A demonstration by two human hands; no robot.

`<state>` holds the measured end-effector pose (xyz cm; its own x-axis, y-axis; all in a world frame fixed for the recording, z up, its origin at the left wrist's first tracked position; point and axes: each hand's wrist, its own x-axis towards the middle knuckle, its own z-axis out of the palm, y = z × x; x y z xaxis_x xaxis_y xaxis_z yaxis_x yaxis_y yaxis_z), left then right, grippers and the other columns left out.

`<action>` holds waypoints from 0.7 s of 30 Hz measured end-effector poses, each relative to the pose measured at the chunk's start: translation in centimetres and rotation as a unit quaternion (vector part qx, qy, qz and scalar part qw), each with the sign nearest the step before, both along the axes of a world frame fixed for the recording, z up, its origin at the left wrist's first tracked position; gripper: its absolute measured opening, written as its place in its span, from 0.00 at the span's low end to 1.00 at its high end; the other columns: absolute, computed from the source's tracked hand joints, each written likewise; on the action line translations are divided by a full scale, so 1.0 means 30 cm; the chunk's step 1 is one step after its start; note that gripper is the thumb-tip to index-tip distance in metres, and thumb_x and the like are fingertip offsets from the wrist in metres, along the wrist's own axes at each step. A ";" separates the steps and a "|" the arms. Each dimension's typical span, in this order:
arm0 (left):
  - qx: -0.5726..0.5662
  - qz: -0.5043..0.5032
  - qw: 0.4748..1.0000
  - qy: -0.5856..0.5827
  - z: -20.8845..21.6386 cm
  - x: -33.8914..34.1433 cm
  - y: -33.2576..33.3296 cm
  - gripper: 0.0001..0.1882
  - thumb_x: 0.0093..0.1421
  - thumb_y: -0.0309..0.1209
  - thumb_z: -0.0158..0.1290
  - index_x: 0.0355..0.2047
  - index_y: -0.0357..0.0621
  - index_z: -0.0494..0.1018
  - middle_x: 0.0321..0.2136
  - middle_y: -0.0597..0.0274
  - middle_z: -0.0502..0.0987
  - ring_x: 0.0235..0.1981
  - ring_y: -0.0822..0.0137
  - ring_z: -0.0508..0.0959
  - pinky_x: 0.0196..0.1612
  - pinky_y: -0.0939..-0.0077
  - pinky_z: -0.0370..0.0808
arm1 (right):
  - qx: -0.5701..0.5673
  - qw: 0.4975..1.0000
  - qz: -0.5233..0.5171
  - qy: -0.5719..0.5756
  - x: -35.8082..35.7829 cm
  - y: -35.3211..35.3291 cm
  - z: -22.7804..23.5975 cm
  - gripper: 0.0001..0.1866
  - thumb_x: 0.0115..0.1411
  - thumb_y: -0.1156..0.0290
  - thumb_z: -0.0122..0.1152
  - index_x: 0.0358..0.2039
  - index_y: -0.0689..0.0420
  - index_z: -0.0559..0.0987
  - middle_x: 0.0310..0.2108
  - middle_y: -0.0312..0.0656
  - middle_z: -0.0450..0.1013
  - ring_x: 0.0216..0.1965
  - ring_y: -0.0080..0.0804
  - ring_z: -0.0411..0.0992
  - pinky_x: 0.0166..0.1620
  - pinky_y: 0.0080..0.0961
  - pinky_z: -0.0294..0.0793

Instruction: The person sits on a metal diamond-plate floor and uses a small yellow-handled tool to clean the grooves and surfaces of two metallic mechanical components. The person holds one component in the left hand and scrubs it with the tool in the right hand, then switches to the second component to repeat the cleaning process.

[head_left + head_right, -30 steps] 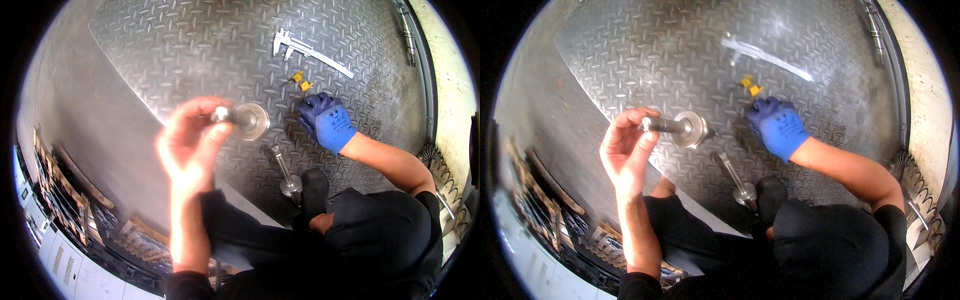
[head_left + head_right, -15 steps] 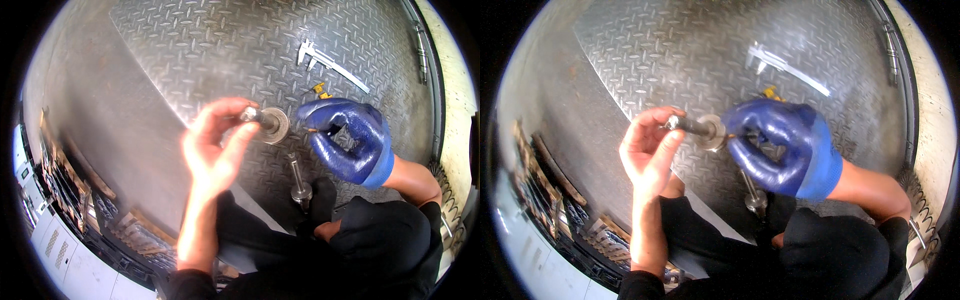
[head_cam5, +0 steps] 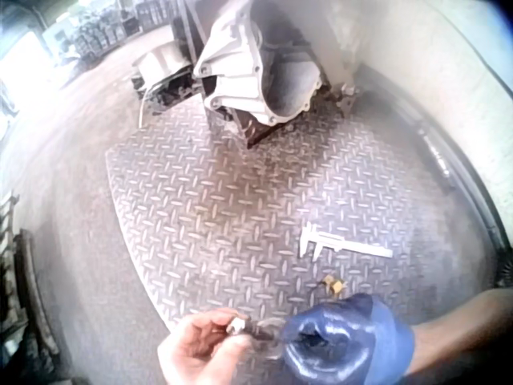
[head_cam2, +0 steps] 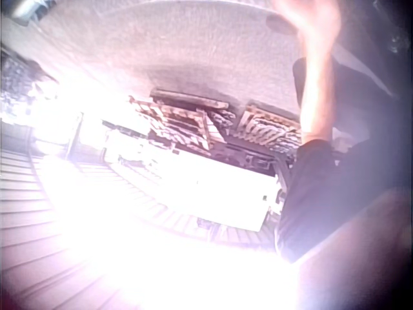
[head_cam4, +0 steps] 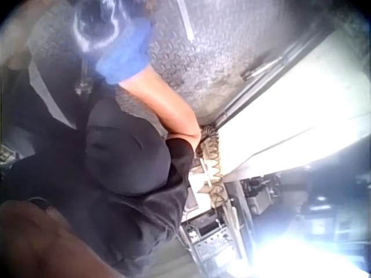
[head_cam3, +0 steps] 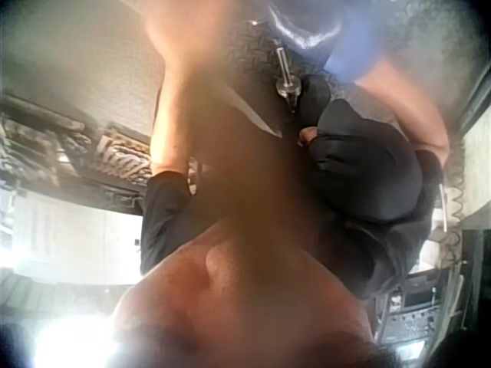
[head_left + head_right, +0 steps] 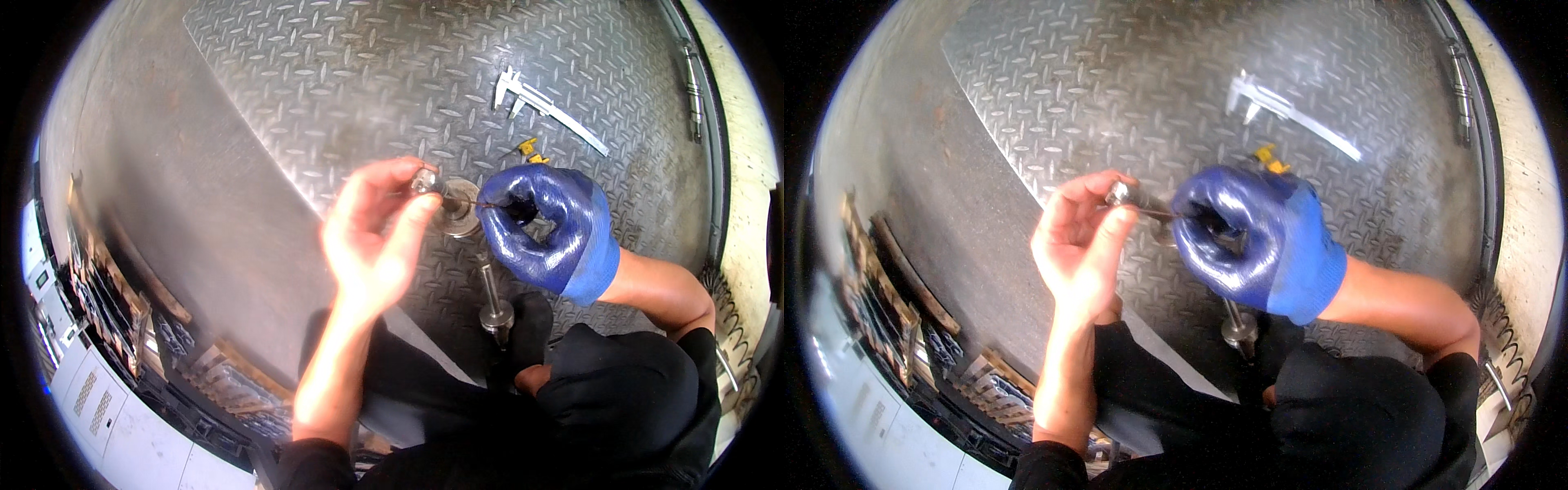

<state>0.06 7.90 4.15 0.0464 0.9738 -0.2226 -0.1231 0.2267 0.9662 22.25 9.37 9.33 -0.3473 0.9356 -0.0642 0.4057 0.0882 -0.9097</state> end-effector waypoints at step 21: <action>0.012 0.005 1.000 -0.001 0.004 -0.012 -0.010 0.18 0.63 0.13 0.63 0.52 0.33 0.76 0.50 0.46 0.84 0.50 0.65 0.84 0.53 0.73 0.81 | -0.201 0.967 -0.139 -0.075 0.216 -0.162 -0.228 0.09 0.72 0.74 0.64 0.49 0.63 0.83 0.37 0.36 0.80 0.37 0.21 0.75 0.43 0.23 0.78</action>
<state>-0.31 7.60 4.28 0.0362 0.9794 -0.1987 -0.1276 0.2017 0.9711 28.74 4.50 2.49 -0.0451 0.8801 -0.4727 0.4930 -0.3919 -0.7768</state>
